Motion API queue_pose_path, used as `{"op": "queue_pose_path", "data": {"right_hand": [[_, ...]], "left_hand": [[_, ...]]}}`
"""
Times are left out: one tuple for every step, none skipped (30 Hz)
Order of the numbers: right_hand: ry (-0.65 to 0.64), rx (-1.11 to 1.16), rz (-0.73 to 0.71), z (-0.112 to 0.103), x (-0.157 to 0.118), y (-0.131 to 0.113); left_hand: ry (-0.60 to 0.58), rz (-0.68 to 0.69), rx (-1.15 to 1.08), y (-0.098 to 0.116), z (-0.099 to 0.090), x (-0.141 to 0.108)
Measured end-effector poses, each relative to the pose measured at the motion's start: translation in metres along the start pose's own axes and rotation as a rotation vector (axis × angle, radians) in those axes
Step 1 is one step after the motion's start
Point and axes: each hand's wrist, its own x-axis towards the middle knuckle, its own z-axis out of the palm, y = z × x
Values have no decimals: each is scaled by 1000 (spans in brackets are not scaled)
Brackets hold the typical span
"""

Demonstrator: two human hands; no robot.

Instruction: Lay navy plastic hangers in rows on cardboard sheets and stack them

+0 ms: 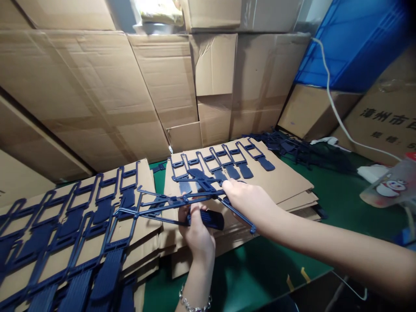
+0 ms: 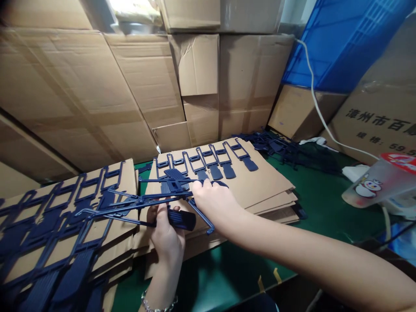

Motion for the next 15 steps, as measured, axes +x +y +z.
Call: {"op": "queue_pose_path", "data": {"right_hand": [[10, -5, -4, 1, 0, -2], [20, -7, -7, 3, 1, -4], [29, -9, -11, 4, 1, -6], [36, -9, -16, 6, 0, -8], [42, -8, -26, 7, 0, -10], [49, -9, -42, 8, -1, -11], [61, -15, -60, 9, -2, -13], [78, -24, -78, 10, -3, -14], [99, -35, -95, 11, -4, -15], [125, -46, -111, 12, -6, -15], [155, -56, -129, 13, -8, -15], [185, -63, -144, 14, -9, -15], [212, -65, -158, 14, -11, -14], [229, -61, -167, 13, -13, -14], [230, -48, -171, 12, -15, -12]], "left_hand": [[-24, 33, 44, -1, -1, 0], [-50, 63, 81, -1, -1, 0], [-76, 87, 104, -2, -2, -1], [-97, 94, 109, -2, -3, -1], [-120, 92, 96, -2, -5, -2], [-151, 93, 70, -2, -6, -3], [-194, 96, 42, -2, -7, -4], [-247, 95, 15, -1, -9, -5], [-303, 86, -6, -1, -10, -5], [-346, 68, -21, 0, -10, -6], [-365, 40, -32, 0, -11, -7], [-363, 7, -38, 1, -10, -7], [-345, -12, -46, 2, -10, -7], [-322, -12, -55, 3, -9, -7], [-302, -6, -68, 3, -8, -6]]}}
